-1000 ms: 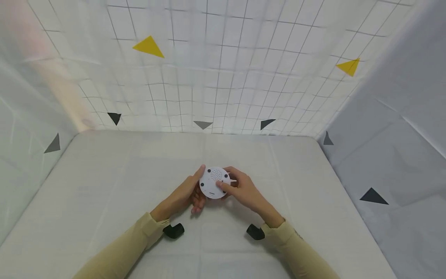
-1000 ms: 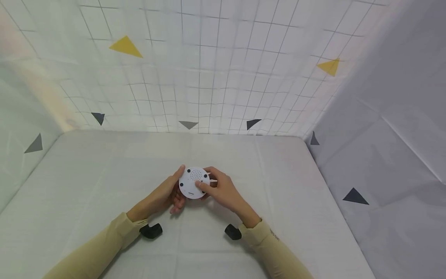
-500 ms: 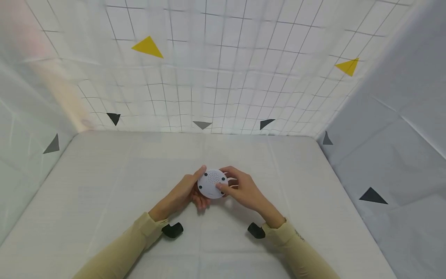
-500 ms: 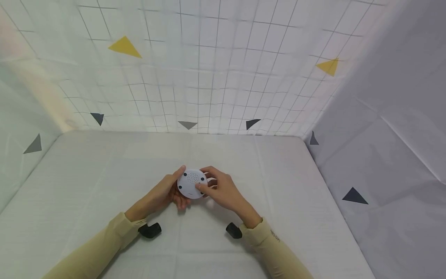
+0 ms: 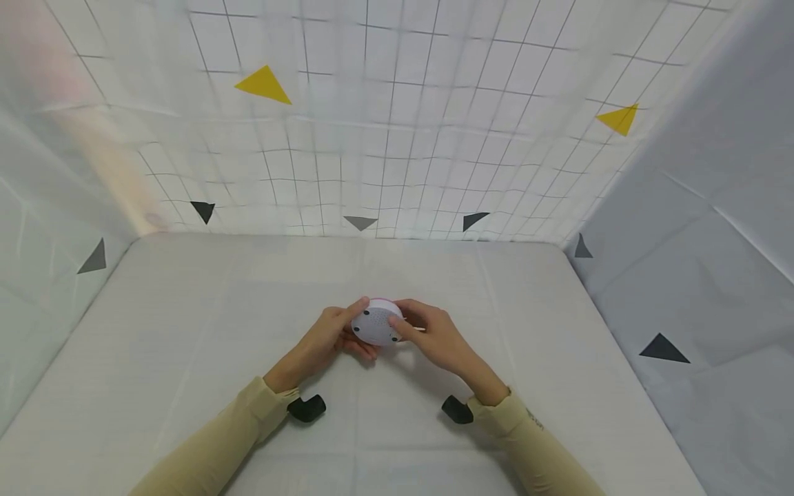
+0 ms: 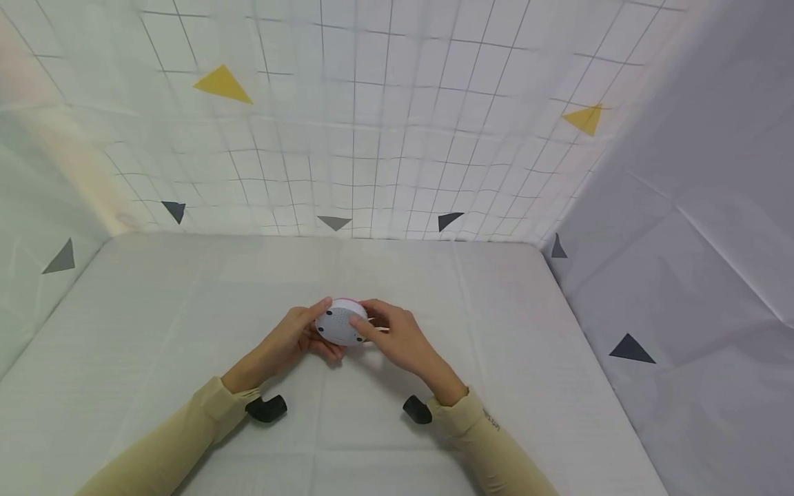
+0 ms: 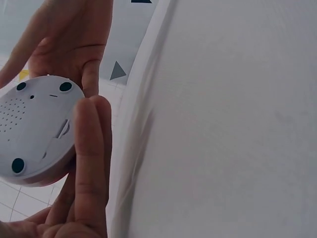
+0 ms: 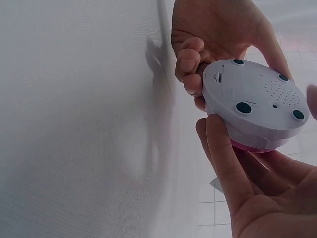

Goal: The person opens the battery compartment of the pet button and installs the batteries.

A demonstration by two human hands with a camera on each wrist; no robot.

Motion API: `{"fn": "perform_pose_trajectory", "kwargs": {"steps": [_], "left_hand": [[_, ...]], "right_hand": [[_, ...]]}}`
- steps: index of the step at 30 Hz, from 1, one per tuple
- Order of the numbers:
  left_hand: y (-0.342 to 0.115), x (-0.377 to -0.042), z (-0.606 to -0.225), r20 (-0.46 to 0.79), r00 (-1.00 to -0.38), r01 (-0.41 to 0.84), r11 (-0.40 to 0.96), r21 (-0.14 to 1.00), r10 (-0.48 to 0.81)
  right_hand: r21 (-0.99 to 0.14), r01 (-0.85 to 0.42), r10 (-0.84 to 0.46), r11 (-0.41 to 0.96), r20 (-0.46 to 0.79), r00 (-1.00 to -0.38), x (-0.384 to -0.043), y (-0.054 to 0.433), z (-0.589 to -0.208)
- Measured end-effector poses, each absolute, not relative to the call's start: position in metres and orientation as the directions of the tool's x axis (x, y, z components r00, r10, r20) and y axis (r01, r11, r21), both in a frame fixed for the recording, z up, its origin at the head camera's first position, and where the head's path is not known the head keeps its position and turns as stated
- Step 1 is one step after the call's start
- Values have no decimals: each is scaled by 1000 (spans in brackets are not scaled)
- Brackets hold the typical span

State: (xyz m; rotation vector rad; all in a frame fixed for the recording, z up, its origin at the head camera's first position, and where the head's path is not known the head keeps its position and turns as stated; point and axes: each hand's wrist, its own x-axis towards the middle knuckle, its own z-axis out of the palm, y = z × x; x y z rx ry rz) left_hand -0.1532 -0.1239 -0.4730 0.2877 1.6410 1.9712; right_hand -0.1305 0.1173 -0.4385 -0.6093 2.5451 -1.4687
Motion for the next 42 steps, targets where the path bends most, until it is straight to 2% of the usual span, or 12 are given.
{"fn": "perform_pose_trajectory", "kwargs": {"steps": [9, 17, 25, 32, 42], "left_hand": [[-125, -154, -473, -163, -845, -218, -49, 975, 510], [-126, -156, -471, -108, -874, -147, -46, 988, 473], [-126, -156, -472, -87, -876, -118, -36, 992, 474], [-126, -155, -472, -89, -868, -120, -32, 992, 489], [-129, -157, -471, -99, -826, -120, -1, 993, 555]], "right_hand": [[-893, -170, -360, 416, 10, -933, -131, 119, -438], [-942, -61, -415, 330, -87, -906, -132, 121, -440], [-959, 14, -430, 282, -139, -892, -133, 121, -440], [-961, 34, -431, 273, -154, -889, -134, 121, -440], [-950, 24, -406, 310, -156, -901, -133, 121, -439]]}}
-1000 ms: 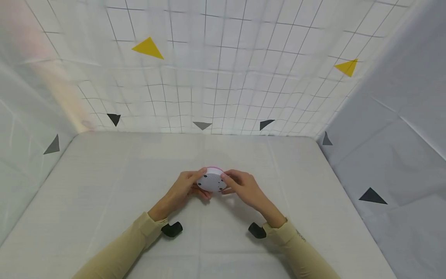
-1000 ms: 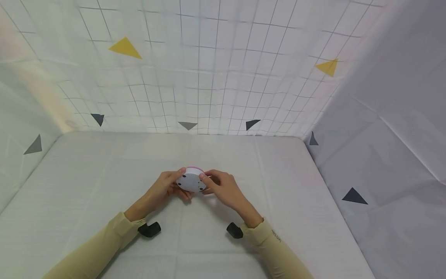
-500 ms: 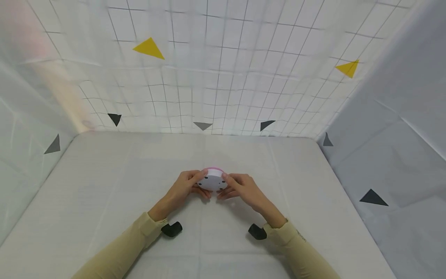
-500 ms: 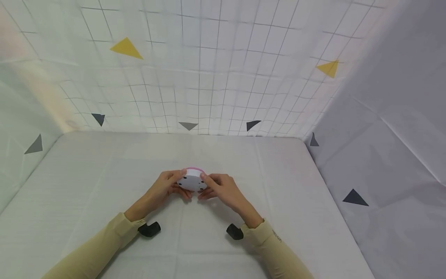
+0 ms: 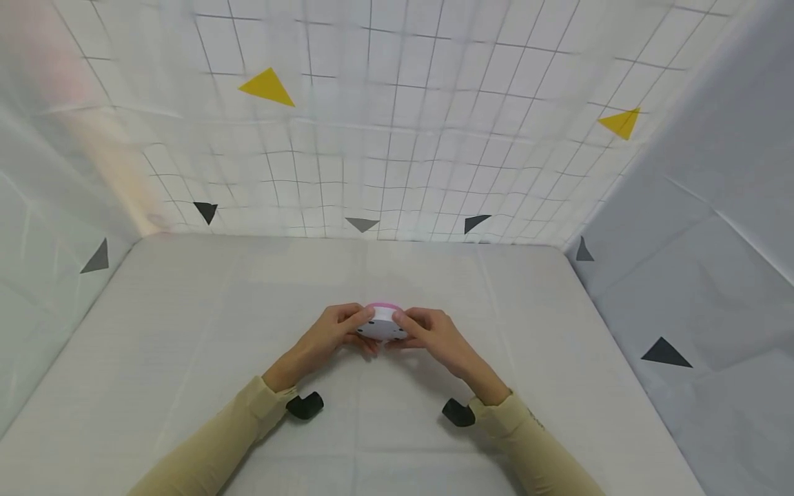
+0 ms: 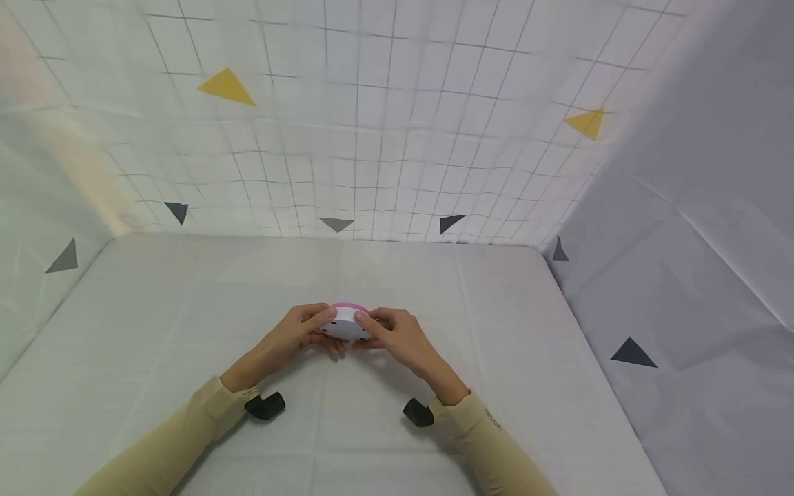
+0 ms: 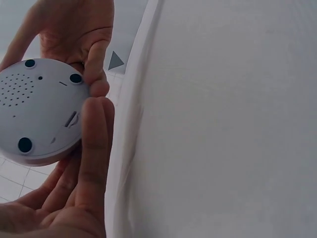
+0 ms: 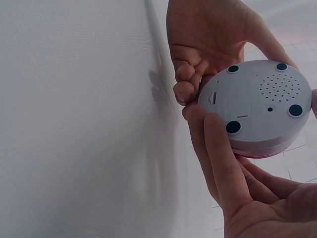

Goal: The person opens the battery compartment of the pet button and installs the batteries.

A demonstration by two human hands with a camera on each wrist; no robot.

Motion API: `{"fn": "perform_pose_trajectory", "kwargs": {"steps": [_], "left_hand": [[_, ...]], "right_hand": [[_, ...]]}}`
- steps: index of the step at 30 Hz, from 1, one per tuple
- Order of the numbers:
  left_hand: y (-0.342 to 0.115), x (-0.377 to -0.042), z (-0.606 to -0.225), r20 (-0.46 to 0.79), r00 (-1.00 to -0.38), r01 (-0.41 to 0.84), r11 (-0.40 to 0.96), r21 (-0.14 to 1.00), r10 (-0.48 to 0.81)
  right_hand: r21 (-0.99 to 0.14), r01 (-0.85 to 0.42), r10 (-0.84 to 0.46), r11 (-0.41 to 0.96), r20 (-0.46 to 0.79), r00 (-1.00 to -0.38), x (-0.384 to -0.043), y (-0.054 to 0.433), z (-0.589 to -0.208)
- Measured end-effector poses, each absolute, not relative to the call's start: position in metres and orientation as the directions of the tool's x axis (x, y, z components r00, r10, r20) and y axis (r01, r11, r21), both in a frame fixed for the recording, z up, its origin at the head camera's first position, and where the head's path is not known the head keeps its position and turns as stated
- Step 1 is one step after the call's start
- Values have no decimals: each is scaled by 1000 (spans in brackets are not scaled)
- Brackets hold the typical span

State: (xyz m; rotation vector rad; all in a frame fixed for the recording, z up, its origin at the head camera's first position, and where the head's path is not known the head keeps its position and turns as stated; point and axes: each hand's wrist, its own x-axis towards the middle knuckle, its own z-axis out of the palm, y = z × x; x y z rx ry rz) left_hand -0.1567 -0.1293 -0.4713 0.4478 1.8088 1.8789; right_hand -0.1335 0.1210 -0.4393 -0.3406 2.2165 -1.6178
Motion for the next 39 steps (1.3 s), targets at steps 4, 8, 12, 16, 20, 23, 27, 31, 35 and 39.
{"fn": "perform_pose_trajectory", "kwargs": {"steps": [4, 8, 12, 16, 20, 23, 27, 31, 35, 39], "left_hand": [[-131, -156, -469, -117, -819, -134, 10, 991, 561], [-132, -158, -468, -123, -828, -126, 33, 992, 546], [-133, -160, -468, -110, -837, -104, 42, 994, 536], [-134, -161, -470, -109, -830, -101, 45, 994, 546], [-136, -162, -472, -109, -829, -74, 86, 994, 548], [-138, -163, -474, -108, -843, -35, 146, 989, 528], [-138, -163, -474, -109, -853, -8, 195, 981, 511], [-139, -164, -474, -102, -853, -1, 194, 981, 512], [-140, -166, -476, -78, -858, 23, 190, 981, 507], [-142, -167, -480, -46, -847, 44, 156, 987, 530]], "right_hand": [[-947, 16, -398, 320, -150, -905, -133, 122, -441], [-944, 14, -389, 328, -149, -909, -133, 122, -442], [-943, 14, -381, 333, -148, -913, -133, 122, -443], [-941, 21, -365, 339, -153, -918, -133, 121, -445], [-927, 14, -345, 375, -154, -926, -134, 119, -447], [-921, 1, -340, 390, -145, -929, -134, 118, -449], [-917, -8, -325, 398, -133, -936, -133, 117, -450], [-913, -22, -320, 407, -120, -940, -133, 117, -452], [-914, -39, -339, 403, -109, -935, -134, 117, -455], [-926, -62, -373, 372, -88, -923, -136, 118, -458]]}}
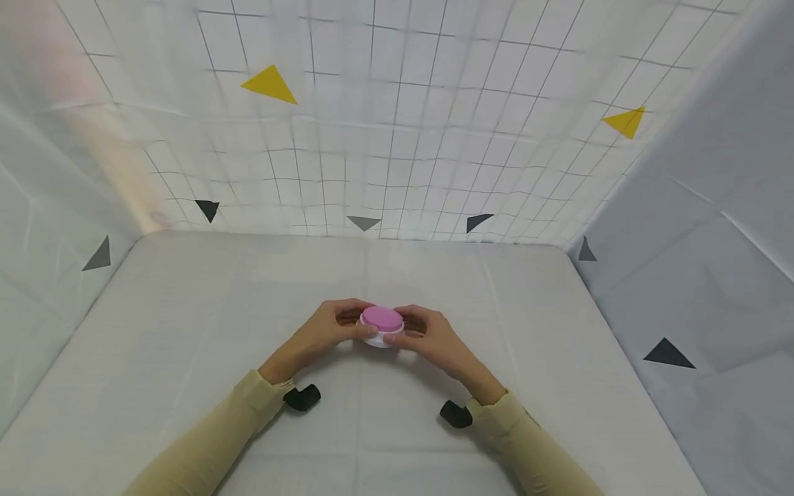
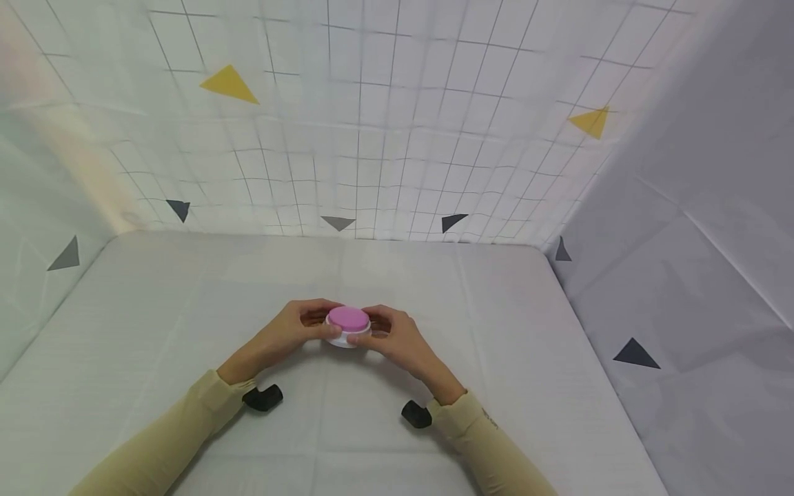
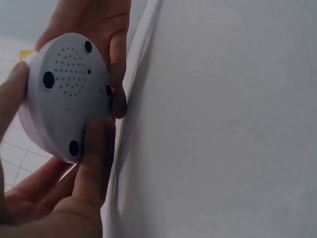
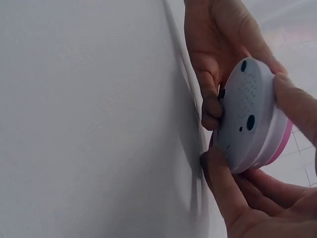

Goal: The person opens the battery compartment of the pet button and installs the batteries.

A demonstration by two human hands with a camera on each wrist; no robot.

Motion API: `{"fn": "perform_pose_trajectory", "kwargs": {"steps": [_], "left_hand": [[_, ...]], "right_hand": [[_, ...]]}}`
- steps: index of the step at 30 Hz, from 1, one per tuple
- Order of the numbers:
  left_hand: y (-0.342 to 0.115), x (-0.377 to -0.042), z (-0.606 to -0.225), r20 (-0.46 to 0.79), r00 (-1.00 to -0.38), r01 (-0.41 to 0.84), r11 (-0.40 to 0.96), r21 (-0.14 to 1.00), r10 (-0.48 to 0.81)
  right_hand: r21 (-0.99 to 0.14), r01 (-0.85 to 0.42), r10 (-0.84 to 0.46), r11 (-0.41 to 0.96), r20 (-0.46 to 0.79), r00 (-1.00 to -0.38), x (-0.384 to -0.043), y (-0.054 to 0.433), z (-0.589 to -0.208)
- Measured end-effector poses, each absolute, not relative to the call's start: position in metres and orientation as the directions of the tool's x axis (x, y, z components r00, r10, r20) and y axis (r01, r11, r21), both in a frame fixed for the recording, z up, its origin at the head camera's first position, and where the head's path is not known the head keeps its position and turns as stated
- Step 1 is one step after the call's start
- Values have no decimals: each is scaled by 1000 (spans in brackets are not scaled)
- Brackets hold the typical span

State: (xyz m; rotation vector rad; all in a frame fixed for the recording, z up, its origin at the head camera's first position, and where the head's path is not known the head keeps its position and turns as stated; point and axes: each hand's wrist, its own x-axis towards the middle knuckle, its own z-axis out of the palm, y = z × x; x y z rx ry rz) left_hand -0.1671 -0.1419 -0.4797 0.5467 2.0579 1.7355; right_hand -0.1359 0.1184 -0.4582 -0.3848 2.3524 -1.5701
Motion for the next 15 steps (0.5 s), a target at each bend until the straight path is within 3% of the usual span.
{"fn": "perform_pose_trajectory", "kwargs": {"steps": [15], "left_hand": [[-142, -170, -484, -33, -812, 77, 163, 984, 583]], "right_hand": [[-936, -98, -396, 337, -47, -917, -139, 120, -467]]}}
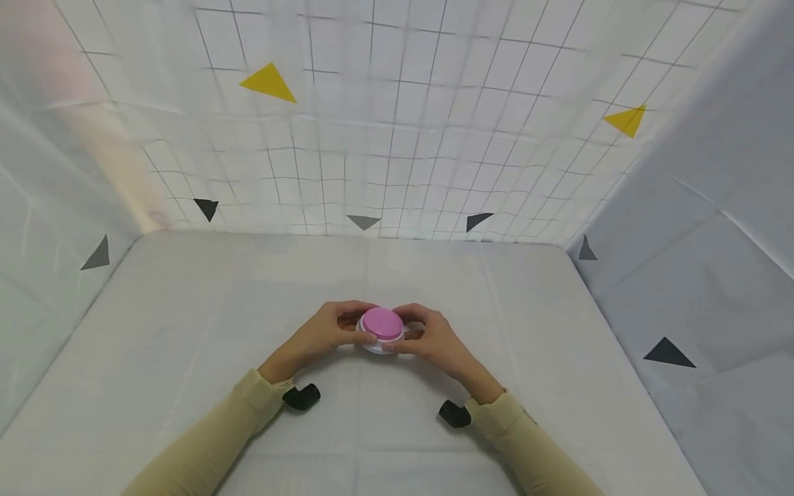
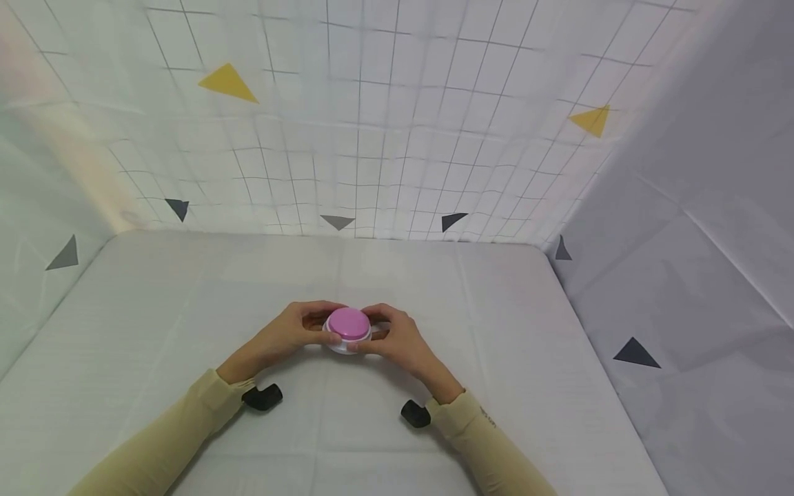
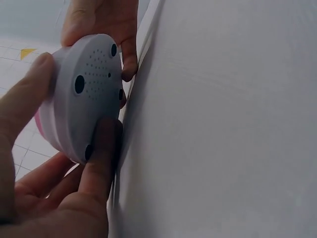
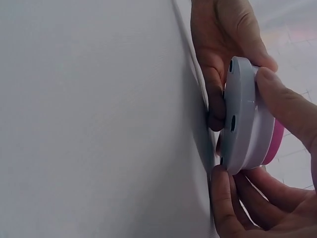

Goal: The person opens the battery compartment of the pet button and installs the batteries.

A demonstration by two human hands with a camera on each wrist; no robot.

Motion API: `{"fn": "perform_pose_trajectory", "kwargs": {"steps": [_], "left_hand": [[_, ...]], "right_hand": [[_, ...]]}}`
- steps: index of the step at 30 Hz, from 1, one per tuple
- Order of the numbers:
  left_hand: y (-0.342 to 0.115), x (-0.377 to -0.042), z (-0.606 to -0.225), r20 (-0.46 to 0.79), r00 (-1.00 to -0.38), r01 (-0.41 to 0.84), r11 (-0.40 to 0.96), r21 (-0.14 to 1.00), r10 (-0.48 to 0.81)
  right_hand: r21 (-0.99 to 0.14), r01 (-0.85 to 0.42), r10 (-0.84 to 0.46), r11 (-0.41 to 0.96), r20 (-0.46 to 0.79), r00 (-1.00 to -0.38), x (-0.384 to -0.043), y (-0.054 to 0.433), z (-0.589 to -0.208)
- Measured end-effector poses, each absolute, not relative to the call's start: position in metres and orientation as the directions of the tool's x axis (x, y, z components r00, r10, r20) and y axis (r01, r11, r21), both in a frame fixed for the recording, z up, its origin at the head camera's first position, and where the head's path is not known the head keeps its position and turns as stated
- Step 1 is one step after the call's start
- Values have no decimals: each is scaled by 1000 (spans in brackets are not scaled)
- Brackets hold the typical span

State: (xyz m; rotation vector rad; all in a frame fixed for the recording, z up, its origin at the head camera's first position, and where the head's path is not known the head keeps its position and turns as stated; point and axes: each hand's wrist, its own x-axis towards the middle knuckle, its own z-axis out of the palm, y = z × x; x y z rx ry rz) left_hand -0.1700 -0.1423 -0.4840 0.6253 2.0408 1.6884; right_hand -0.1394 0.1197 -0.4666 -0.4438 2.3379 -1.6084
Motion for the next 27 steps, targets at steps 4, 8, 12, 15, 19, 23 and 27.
{"fn": "perform_pose_trajectory", "kwargs": {"steps": [4, 8, 12, 15, 19, 23, 27], "left_hand": [[-141, -168, -482, -19, -797, 101, 164, 981, 604], [-139, -166, -479, 24, -797, 179, 199, 964, 603], [-138, -166, -481, 68, -803, 267, 256, 929, 591], [-138, -167, -484, 80, -806, 304, 294, 906, 587], [-139, -169, -486, 84, -810, 328, 330, 885, 580], [-141, -169, -488, 88, -815, 341, 352, 872, 573], [-142, -169, -489, 93, -815, 344, 350, 871, 571]], "right_hand": [[-926, -125, -389, 357, -25, -921, -139, 118, -467], [-885, -195, -374, 423, 25, -927, -137, 115, -465], [-838, -251, -370, 485, 63, -927, -135, 111, -465], [-818, -278, -373, 504, 84, -924, -135, 110, -467], [-808, -302, -379, 506, 107, -919, -136, 109, -470], [-799, -314, -380, 513, 117, -918, -136, 109, -471], [-779, -335, -383, 529, 133, -914, -135, 108, -471]]}}
